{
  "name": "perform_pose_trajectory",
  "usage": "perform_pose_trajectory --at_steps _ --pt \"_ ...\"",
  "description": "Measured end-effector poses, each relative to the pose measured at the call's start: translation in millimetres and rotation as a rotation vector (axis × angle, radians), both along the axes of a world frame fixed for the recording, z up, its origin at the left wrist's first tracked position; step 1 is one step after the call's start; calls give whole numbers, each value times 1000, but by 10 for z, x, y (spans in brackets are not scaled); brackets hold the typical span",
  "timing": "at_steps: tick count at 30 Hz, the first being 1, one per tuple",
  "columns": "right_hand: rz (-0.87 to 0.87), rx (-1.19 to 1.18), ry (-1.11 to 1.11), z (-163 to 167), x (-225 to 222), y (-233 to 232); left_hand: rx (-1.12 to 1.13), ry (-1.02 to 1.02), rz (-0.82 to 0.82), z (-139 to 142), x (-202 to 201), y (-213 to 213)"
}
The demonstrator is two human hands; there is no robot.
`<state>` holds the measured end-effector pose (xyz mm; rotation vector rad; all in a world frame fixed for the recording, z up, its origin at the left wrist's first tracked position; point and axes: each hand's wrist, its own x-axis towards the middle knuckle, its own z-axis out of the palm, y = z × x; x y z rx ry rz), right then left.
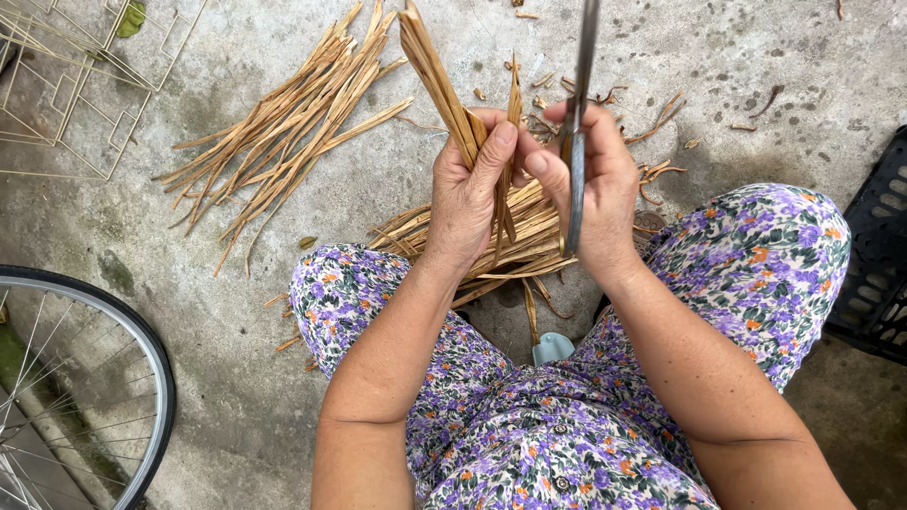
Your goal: The person sits on the ground trimming dried palm-like leaves with scissors, cutting off dark edge portions and placing the trimmed strips into a pile while discarding scraps. They pick up leaves one at a time, cut along the length, and sort the usable strips from the waste.
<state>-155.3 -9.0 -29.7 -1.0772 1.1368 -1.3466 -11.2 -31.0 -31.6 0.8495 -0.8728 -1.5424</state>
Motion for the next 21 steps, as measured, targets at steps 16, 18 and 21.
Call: perform_pose_trajectory --at_steps 16,18,21 --pt "-6 -274 -63 127 -172 19 -307 -716 -71 -68 -185 63" --pt "-42 -275 -7 126 -187 16 -296 -800 -94 -45 -209 75" --pt "-62 -247 -41 140 -217 -5 -250 -733 -184 -17 -183 70"
